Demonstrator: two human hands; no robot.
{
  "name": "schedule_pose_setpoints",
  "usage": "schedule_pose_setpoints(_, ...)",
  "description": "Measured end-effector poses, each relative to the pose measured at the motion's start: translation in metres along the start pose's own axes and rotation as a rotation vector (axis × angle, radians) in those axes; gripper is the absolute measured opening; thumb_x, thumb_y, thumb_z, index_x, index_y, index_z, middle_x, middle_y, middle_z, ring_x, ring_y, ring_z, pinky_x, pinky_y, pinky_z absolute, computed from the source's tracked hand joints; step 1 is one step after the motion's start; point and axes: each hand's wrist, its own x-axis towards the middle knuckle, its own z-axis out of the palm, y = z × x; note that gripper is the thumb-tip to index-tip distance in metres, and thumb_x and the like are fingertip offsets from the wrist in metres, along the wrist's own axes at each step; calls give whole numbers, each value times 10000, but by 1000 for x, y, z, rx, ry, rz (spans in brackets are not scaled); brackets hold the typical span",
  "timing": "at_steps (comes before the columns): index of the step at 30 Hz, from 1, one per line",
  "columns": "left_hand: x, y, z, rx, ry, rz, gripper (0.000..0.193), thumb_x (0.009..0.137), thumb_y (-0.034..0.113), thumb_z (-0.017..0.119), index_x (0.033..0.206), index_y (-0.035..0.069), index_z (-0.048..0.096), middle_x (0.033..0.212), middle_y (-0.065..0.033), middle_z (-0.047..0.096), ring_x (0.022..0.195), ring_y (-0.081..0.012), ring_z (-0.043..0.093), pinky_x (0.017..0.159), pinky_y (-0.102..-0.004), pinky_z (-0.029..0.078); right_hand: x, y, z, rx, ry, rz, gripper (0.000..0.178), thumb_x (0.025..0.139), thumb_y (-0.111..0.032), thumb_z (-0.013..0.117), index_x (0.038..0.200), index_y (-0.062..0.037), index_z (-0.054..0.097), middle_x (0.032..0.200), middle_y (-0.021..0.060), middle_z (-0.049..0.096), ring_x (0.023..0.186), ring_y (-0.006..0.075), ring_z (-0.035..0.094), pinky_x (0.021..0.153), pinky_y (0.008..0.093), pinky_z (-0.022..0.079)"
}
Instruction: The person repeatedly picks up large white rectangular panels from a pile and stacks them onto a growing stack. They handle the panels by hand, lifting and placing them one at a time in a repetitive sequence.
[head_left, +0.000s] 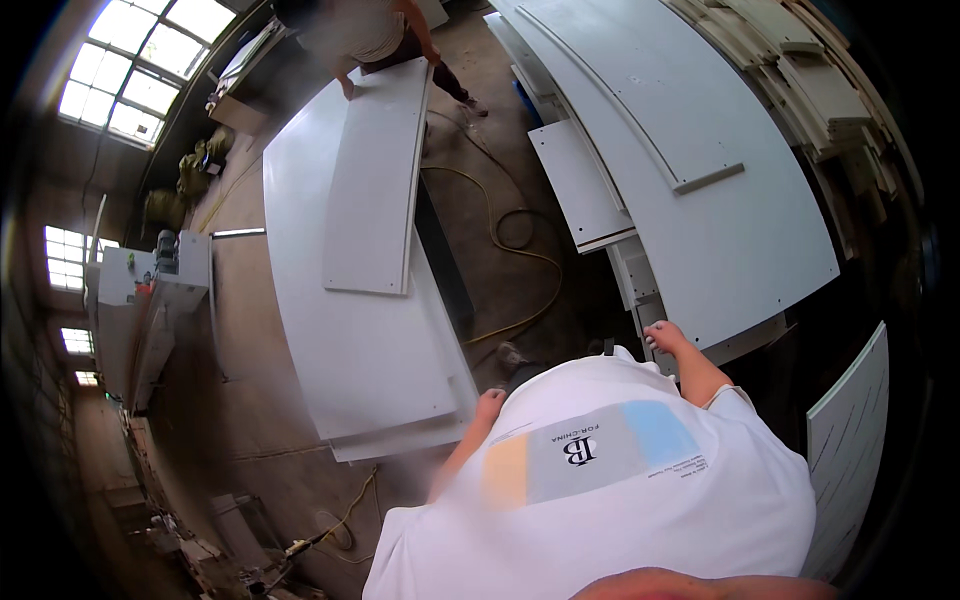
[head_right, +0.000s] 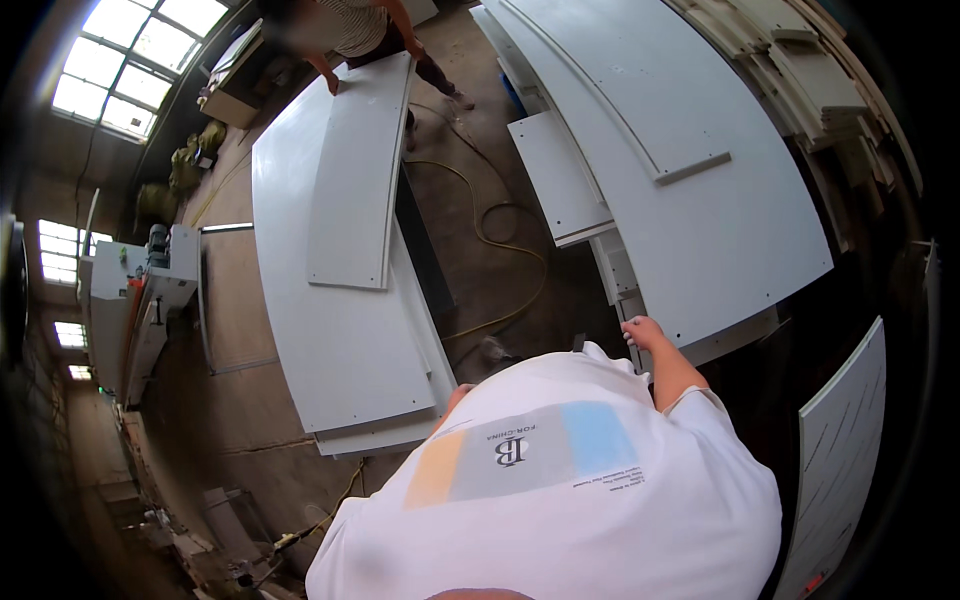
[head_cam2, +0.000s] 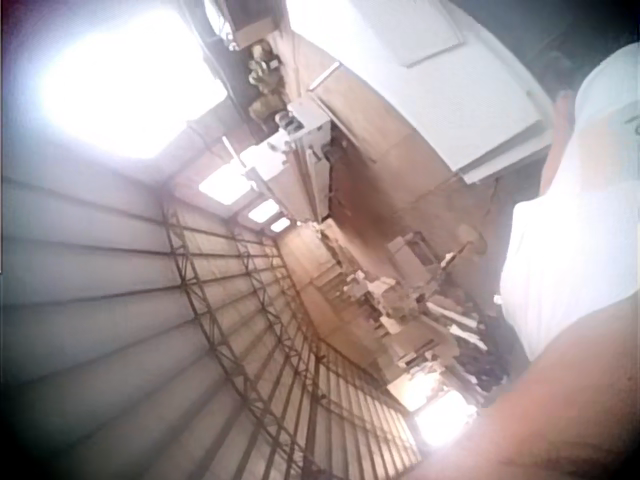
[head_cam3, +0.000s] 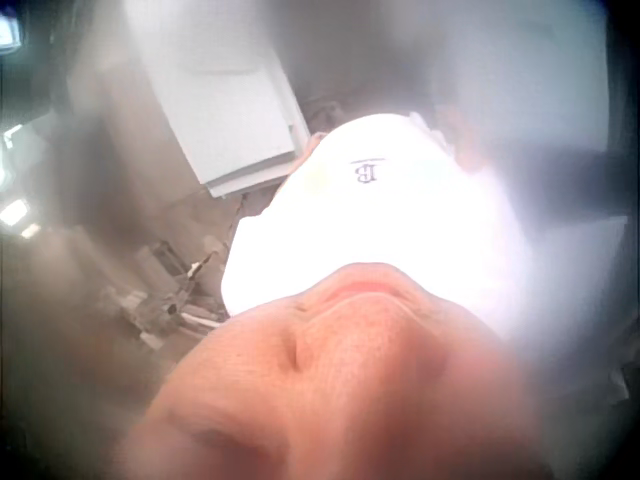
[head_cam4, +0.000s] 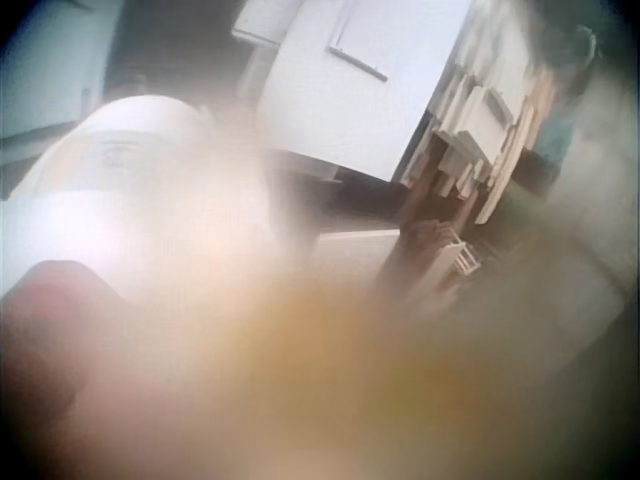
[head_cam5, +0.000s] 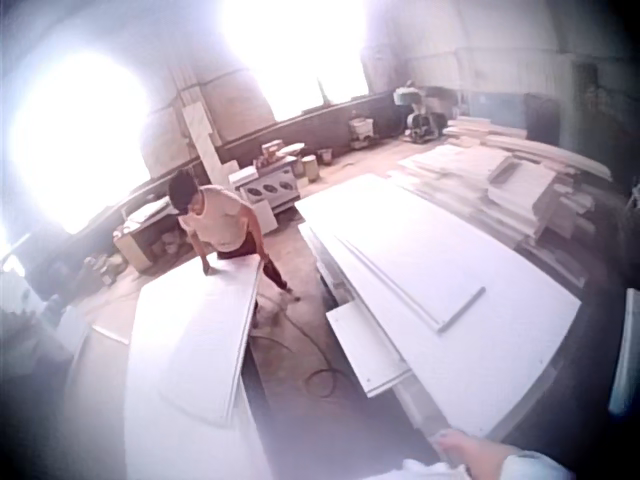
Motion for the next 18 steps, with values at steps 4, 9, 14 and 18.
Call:
schedule_pose_setpoints(4, -11, 24, -16, 37, 3, 79, 352, 870, 331, 592, 1048, 39, 677, 1013, -135, 691, 957, -248, 651, 842, -353, 495, -1, 10, -4, -28, 12, 27, 253, 897, -310, 606, 982, -72, 607, 824, 36, 647, 634, 131, 596, 509, 286, 438)
schedule_pose_setpoints(9, -1, 62, -33, -46, -10, 49, 303, 889, 286, 599, 1044, 35, 669, 954, -121, 691, 836, -207, 652, 761, -331, 511, 8, -1, 15, 68, -28, -18, 273, 905, -323, 599, 1006, -69, 601, 866, 41, 659, 662, 133, 603, 518, 292, 447)
schedule_pose_setpoints(14, 32, 99, -48, -526, -84, -117, 217, 925, 230, 597, 1080, 78, 608, 915, -66, 664, 742, -143, 620, 644, -288, 499, 4, -40, 30, 43, -38, -67, 274, 912, -319, 595, 1015, -66, 595, 846, 42, 649, 654, 125, 592, 518, 278, 437)
schedule_pose_setpoints(18, 73, 137, -79, -590, -127, -187, 252, 935, 277, 576, 1105, 91, 580, 922, -58, 655, 735, -134, 617, 633, -296, 499, 18, -32, 22, 171, -29, -15, 261, 918, -332, 590, 981, -79, 588, 793, 16, 623, 637, 96, 564, 532, 284, 426)
